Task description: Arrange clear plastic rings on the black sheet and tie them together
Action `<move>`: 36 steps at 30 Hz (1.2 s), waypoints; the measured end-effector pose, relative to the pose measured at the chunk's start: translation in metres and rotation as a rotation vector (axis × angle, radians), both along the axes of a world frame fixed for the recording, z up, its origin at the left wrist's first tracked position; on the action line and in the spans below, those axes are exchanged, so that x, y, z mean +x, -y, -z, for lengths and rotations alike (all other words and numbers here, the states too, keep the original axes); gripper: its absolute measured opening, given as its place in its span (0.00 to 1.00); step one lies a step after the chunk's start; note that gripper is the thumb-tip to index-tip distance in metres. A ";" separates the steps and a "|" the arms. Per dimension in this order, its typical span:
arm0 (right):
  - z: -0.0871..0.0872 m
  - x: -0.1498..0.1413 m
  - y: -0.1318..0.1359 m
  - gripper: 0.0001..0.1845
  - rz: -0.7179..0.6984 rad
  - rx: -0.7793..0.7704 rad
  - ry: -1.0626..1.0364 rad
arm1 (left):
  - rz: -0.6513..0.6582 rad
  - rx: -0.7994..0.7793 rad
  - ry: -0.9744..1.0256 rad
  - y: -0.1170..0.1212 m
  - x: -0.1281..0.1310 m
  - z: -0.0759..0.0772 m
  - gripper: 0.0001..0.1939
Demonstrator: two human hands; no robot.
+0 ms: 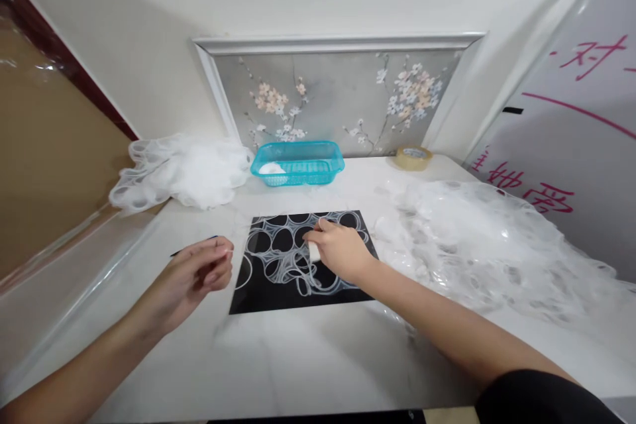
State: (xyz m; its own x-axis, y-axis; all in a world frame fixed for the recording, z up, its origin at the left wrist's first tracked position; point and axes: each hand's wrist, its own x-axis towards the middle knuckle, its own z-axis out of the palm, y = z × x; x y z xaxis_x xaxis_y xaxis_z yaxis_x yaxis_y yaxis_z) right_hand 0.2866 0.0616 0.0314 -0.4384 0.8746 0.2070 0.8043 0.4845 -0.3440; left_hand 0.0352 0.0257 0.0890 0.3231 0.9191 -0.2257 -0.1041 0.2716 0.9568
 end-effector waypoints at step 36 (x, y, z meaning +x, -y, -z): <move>-0.025 -0.164 -0.041 0.11 -0.326 -0.449 -0.580 | -0.201 0.318 0.066 0.021 -0.052 -0.001 0.12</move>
State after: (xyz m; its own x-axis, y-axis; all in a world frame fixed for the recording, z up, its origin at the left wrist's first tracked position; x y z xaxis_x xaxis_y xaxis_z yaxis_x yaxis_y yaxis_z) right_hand 0.1223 0.1023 0.0560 -0.6167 0.7748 0.1389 0.2796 0.3806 -0.8815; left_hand -0.0167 0.0049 0.0904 0.1336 0.9863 0.0966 -0.1891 -0.0703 0.9794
